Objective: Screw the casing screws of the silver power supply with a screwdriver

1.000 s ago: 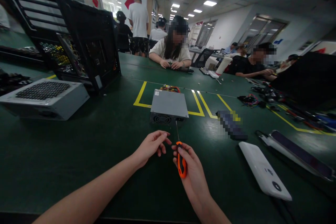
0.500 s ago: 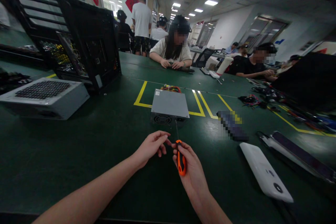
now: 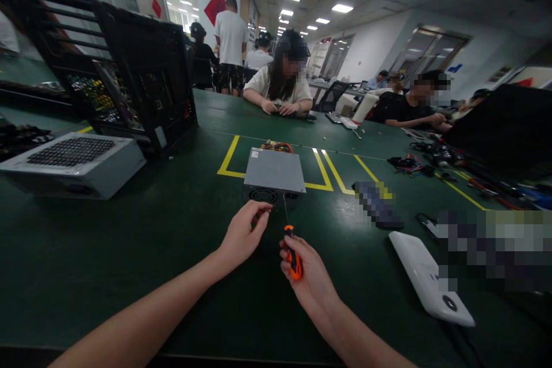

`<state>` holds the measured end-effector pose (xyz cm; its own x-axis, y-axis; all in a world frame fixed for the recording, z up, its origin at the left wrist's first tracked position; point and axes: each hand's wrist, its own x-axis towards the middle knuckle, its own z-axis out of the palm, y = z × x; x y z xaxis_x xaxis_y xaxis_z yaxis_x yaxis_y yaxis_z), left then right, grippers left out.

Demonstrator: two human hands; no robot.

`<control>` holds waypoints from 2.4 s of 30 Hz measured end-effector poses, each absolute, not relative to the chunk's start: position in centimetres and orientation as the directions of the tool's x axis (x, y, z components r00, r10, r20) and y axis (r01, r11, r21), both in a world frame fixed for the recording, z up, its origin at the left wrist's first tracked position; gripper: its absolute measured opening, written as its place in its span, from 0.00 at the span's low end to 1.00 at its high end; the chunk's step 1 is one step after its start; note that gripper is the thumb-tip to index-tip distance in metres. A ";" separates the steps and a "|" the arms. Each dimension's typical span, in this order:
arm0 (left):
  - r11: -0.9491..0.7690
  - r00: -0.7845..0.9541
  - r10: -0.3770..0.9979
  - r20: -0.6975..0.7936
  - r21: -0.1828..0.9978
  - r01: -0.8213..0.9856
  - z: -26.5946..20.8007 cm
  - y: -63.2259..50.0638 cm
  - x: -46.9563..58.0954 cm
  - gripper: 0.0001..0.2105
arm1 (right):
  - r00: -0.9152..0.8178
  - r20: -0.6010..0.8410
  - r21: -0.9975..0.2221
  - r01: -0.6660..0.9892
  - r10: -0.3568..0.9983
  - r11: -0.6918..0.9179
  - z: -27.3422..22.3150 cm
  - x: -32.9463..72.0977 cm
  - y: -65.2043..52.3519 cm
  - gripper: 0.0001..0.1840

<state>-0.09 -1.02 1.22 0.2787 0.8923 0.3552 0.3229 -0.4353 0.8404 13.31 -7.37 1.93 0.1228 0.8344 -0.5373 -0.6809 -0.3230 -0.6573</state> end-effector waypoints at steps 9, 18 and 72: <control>-0.707 0.434 0.621 0.652 0.229 0.669 1.8 2.8 1.2 0.14 | -0.025 -0.602 -0.610 -0.631 0.798 -0.480 2.0 13.6 -7.0 0.13; -0.707 0.473 0.599 0.646 0.150 0.691 0.4 3.5 1.3 0.20 | -0.070 -0.506 -0.562 -0.729 0.860 -0.390 1.0 13.6 -7.1 0.09; -0.682 0.482 0.593 0.644 0.085 0.726 -0.2 3.8 1.6 0.20 | -0.144 -0.554 -0.490 -0.740 0.820 -0.461 1.4 14.5 -6.2 0.06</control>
<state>1.62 3.79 -0.18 0.4824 0.5932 0.6445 0.7260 -0.6825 0.0848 14.48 -6.23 1.38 -0.1440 0.8199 -0.5540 -0.7398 -0.4610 -0.4900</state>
